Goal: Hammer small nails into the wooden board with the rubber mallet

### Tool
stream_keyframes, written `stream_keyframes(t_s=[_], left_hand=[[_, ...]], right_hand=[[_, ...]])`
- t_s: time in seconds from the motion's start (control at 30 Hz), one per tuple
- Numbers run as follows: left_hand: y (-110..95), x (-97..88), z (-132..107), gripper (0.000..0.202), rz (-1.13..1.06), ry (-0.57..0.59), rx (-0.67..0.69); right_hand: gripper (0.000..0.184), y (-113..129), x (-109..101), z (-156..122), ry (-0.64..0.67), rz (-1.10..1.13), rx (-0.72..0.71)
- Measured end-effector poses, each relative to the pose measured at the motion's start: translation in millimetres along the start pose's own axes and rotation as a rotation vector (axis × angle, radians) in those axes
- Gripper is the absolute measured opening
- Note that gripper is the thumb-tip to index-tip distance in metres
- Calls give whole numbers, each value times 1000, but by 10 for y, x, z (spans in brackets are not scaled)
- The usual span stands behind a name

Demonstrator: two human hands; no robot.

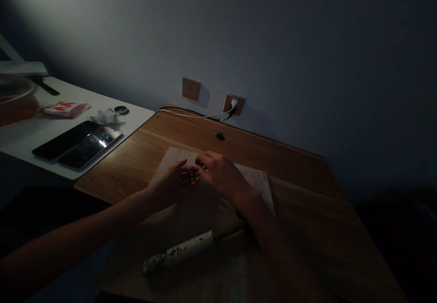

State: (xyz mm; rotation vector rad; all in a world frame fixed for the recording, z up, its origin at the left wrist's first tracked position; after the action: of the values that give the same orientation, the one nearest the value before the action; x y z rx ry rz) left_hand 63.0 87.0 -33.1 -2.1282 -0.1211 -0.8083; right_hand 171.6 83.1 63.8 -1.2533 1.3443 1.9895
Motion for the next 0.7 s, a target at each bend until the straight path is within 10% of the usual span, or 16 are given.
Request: stream_keyframes(t_s=[0.3,0.53,0.7], left_hand=[[-102,166,32,27,500,61,110],[53,627,21,13,1927,289,943],[235,684,-108,14,2014,460,1157]], right_hand=[[21,33,-309,-319,-279,116,-94],[20,-221,-410,-715,-338,68,30],[23,-326,-425,-1158,-387,66,94]])
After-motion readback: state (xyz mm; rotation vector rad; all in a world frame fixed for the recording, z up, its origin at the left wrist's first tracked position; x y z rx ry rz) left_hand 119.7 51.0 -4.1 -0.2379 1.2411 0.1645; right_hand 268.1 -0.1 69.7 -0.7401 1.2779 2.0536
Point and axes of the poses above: each hand's wrist, its own z-axis towards the middle knuckle, its own x-axis out of the palm, y = z × x, the point moved 6 cm from there along z, towards the middle knuckle, and after that the axes turned 14 degrees about z, right-handed, at the moved point
